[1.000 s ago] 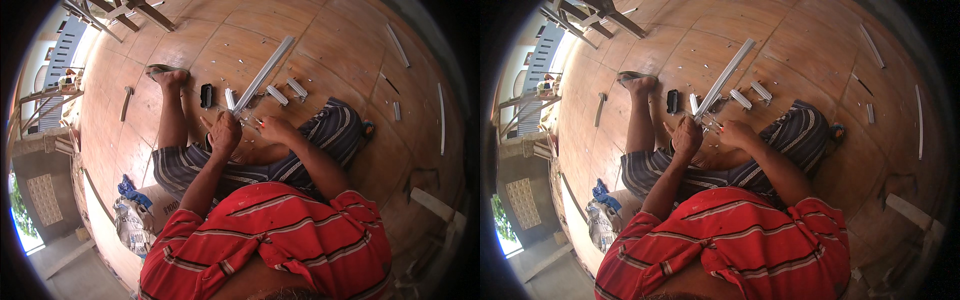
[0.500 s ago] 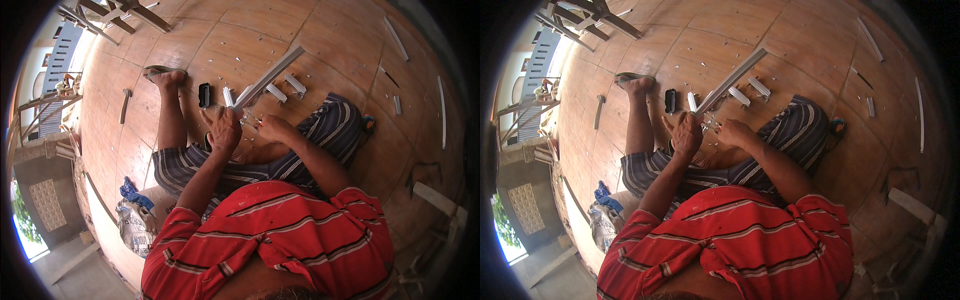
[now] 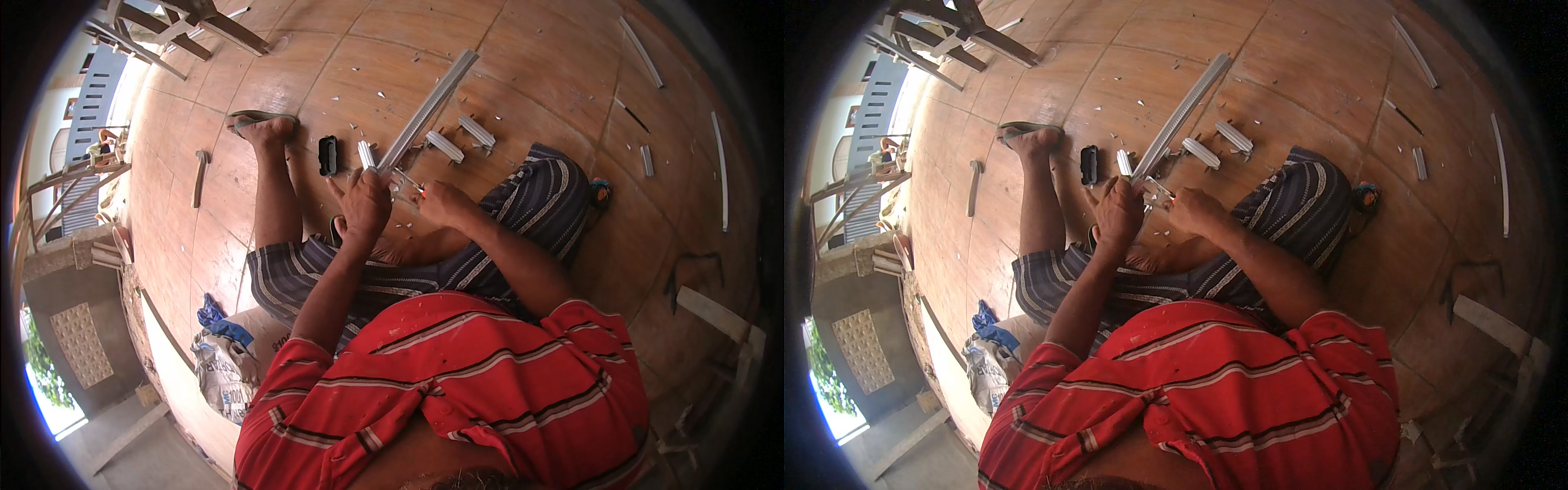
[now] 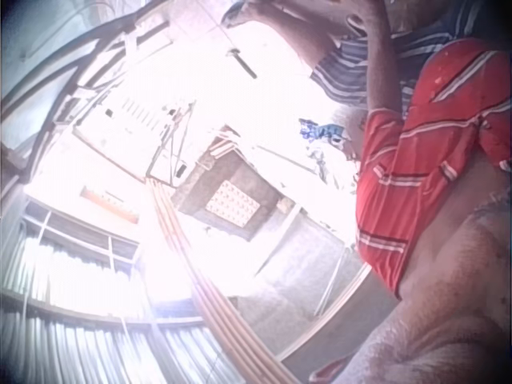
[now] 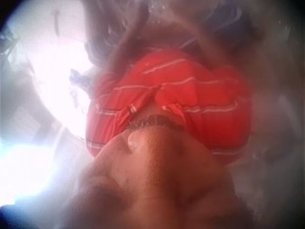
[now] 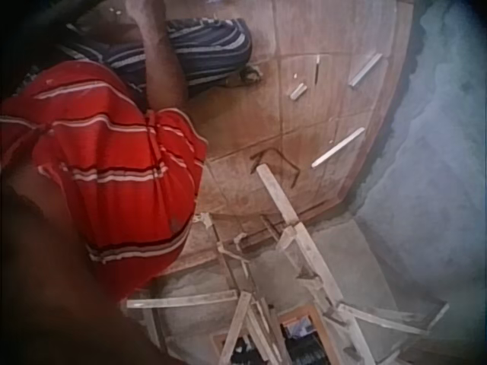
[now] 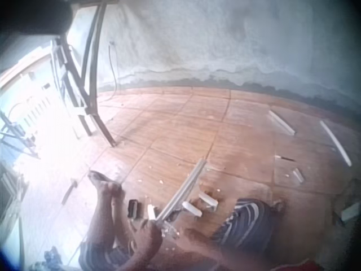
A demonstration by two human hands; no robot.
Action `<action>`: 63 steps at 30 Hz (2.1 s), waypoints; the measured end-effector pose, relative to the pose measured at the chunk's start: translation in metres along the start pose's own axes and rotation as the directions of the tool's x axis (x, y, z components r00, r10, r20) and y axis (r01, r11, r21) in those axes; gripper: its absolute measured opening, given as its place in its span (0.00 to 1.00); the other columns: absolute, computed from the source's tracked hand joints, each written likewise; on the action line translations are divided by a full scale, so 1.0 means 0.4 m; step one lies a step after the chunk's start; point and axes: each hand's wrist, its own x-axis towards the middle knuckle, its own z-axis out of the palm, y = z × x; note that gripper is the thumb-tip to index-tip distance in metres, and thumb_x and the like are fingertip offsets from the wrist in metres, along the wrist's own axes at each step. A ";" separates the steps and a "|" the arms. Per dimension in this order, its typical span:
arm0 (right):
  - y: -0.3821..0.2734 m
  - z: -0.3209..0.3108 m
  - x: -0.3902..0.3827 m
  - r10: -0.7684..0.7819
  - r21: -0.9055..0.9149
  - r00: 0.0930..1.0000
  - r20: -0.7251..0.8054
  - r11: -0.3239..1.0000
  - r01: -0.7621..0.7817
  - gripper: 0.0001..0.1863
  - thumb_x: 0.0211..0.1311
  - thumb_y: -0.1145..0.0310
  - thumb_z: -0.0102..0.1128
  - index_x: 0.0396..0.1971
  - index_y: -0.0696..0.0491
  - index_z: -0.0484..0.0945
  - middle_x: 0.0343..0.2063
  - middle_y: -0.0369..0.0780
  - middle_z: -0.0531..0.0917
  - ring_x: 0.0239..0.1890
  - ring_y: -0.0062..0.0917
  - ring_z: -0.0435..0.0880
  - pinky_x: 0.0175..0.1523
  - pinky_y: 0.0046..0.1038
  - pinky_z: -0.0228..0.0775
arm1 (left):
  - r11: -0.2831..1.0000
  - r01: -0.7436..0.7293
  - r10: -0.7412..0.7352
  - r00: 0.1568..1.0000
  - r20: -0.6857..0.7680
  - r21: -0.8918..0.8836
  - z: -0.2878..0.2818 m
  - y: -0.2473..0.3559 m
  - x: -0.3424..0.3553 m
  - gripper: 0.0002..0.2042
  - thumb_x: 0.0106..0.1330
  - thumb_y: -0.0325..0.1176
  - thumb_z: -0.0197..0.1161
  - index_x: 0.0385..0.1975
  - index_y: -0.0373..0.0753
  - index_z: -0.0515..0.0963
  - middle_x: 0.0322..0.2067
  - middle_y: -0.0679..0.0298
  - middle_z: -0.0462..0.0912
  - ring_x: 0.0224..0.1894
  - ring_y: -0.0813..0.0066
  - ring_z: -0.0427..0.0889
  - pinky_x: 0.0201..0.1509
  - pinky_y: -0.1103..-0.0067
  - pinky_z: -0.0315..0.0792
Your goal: The person sits on the floor and uses red-handled shears to cut long silver metal strips into smaller segments. The person holds the metal strip with one hand and cuts it repeatedly, placing the cut pieces on the floor.
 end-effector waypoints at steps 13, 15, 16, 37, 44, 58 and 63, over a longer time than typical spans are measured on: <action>0.049 -0.162 0.011 0.068 0.054 0.977 -0.200 0.997 -0.059 0.26 0.75 0.53 0.56 0.40 0.66 0.83 0.25 0.58 0.85 0.23 0.48 0.87 0.33 0.45 0.80 | 0.516 0.333 -0.263 0.938 0.224 -0.789 0.085 -0.019 0.035 0.23 0.75 0.52 0.63 0.44 0.32 0.79 0.31 0.61 0.81 0.33 0.72 0.77 0.37 0.70 0.71; 0.064 -0.163 0.016 0.058 0.055 0.972 -0.225 0.997 -0.047 0.25 0.75 0.53 0.56 0.40 0.66 0.83 0.24 0.58 0.84 0.21 0.47 0.86 0.31 0.44 0.79 | 0.329 0.425 -0.297 0.894 0.335 -0.843 0.099 -0.004 0.018 0.22 0.77 0.52 0.61 0.47 0.35 0.80 0.35 0.68 0.80 0.34 0.77 0.74 0.39 0.77 0.68; 0.064 -0.169 0.014 0.075 0.072 0.971 -0.226 0.996 -0.060 0.25 0.75 0.53 0.56 0.39 0.66 0.82 0.24 0.58 0.84 0.22 0.48 0.87 0.32 0.45 0.80 | 0.300 0.514 -0.314 0.848 0.426 -0.803 0.098 -0.006 0.009 0.25 0.76 0.56 0.61 0.47 0.35 0.80 0.36 0.67 0.81 0.34 0.78 0.74 0.39 0.77 0.68; -0.012 -0.146 -0.028 -0.070 -0.100 0.987 -0.142 0.993 0.056 0.19 0.69 0.60 0.59 0.40 0.65 0.83 0.40 0.64 0.83 0.49 0.59 0.83 0.50 0.52 0.76 | 0.511 0.691 0.087 0.551 0.830 -0.511 -0.090 -0.003 0.186 0.38 0.66 0.58 0.69 0.57 0.24 0.76 0.58 0.41 0.79 0.49 0.47 0.87 0.47 0.55 0.88; -0.040 -0.131 -0.061 -0.136 -0.141 0.986 -0.093 0.982 0.123 0.19 0.70 0.59 0.60 0.34 0.63 0.84 0.35 0.63 0.84 0.45 0.59 0.84 0.48 0.53 0.76 | 0.861 0.200 0.299 0.547 0.782 -0.468 -0.011 0.000 0.154 0.14 0.66 0.41 0.69 0.41 0.35 0.86 0.32 0.57 0.89 0.32 0.67 0.87 0.33 0.71 0.82; -0.019 -0.097 0.006 -0.326 0.082 0.927 -0.185 0.935 0.345 0.24 0.68 0.50 0.67 0.46 0.58 0.83 0.39 0.57 0.86 0.47 0.57 0.84 0.50 0.49 0.77 | 0.497 0.514 -0.256 0.857 0.448 -0.699 -0.068 -0.115 0.142 0.20 0.63 0.42 0.74 0.48 0.37 0.79 0.27 0.66 0.81 0.24 0.79 0.78 0.27 0.77 0.72; -0.032 -0.100 -0.011 -0.246 0.070 0.968 -0.045 0.966 0.249 0.24 0.67 0.50 0.67 0.49 0.57 0.82 0.40 0.56 0.86 0.48 0.56 0.84 0.51 0.49 0.77 | 0.608 0.557 -0.238 0.808 0.539 -0.566 -0.175 -0.030 0.109 0.18 0.66 0.47 0.74 0.37 0.35 0.82 0.23 0.65 0.82 0.24 0.78 0.79 0.28 0.76 0.74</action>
